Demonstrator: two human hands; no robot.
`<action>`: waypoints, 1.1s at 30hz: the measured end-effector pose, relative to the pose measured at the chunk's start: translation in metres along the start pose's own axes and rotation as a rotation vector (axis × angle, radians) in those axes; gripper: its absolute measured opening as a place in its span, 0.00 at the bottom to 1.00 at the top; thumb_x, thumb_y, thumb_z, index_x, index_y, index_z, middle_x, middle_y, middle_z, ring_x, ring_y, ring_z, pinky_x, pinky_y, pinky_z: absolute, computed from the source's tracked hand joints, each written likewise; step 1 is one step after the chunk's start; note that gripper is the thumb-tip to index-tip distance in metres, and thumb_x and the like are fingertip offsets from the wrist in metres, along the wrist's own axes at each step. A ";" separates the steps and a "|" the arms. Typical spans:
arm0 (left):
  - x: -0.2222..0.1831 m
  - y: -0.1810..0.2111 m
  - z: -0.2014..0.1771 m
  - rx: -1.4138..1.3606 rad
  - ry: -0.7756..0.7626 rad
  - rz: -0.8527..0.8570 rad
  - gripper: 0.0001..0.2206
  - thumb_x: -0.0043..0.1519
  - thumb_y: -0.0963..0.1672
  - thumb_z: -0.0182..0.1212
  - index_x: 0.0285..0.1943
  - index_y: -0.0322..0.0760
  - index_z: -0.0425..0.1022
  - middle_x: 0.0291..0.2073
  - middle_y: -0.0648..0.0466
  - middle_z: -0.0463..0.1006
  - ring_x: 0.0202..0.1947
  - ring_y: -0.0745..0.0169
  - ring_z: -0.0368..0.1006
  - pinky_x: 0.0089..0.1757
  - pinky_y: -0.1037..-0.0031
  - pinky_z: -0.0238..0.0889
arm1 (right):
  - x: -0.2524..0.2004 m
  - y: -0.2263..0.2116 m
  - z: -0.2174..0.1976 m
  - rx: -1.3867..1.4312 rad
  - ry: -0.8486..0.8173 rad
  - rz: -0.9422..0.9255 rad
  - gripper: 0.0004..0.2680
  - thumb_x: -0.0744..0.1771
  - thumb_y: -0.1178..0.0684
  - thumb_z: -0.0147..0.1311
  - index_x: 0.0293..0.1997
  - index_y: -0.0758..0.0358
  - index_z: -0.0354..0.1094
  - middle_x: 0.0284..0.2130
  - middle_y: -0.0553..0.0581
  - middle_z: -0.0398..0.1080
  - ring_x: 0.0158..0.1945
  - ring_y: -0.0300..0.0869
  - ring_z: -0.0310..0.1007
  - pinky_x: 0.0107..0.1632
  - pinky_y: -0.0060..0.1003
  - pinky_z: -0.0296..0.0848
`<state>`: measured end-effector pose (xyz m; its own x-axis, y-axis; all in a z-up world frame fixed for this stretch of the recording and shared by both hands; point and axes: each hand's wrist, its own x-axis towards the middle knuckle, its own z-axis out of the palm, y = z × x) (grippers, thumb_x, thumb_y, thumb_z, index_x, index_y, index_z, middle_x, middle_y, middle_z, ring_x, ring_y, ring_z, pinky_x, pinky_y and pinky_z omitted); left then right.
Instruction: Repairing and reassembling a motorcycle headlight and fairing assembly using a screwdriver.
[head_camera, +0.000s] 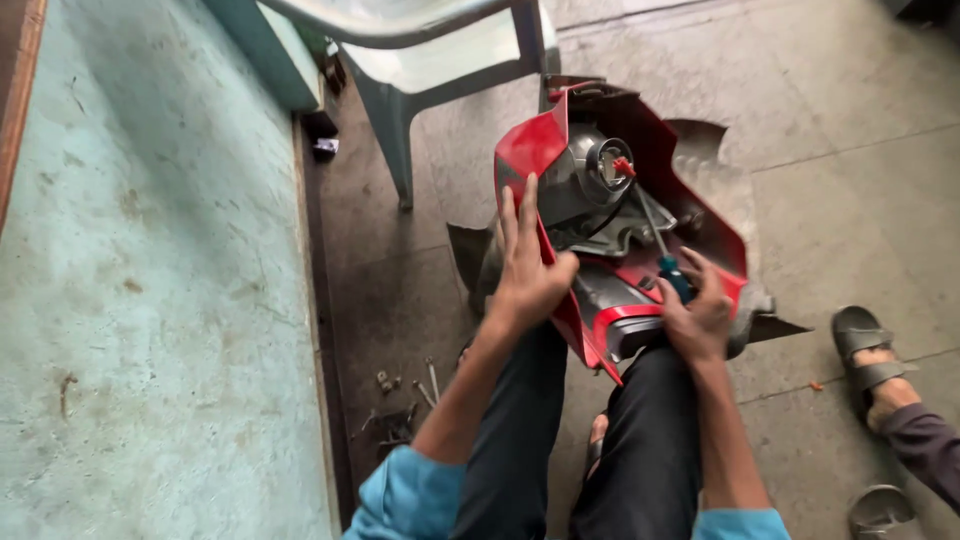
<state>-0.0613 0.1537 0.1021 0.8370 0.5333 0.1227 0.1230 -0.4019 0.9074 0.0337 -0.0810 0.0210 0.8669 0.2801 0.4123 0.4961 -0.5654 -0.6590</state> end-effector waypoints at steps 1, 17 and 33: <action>-0.014 0.002 -0.008 -0.021 0.016 0.063 0.47 0.51 0.42 0.60 0.83 0.46 0.39 0.79 0.28 0.38 0.79 0.25 0.35 0.71 0.49 0.36 | -0.003 -0.009 -0.006 0.112 -0.022 0.089 0.19 0.66 0.59 0.62 0.64 0.68 0.67 0.48 0.67 0.76 0.46 0.51 0.78 0.46 0.42 0.76; -0.112 0.011 0.022 0.141 0.058 0.031 0.54 0.56 0.41 0.64 0.79 0.25 0.17 0.76 0.19 0.22 0.78 0.15 0.25 0.70 0.41 0.31 | -0.084 -0.089 -0.057 0.504 -0.211 0.423 0.16 0.67 0.65 0.55 0.64 0.69 0.64 0.46 0.61 0.76 0.38 0.36 0.77 0.44 0.29 0.78; -0.109 0.016 0.012 0.526 0.070 0.364 0.32 0.57 0.42 0.70 0.73 0.40 0.63 0.72 0.45 0.58 0.73 0.31 0.46 0.65 0.41 0.46 | -0.106 -0.098 -0.050 0.377 -0.178 0.341 0.15 0.67 0.62 0.59 0.62 0.66 0.67 0.45 0.61 0.78 0.42 0.38 0.80 0.48 0.31 0.77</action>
<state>-0.1439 0.0803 0.0985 0.8400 0.3341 0.4276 0.0974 -0.8680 0.4869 -0.1093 -0.0937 0.0731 0.9604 0.2752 0.0442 0.1398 -0.3384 -0.9305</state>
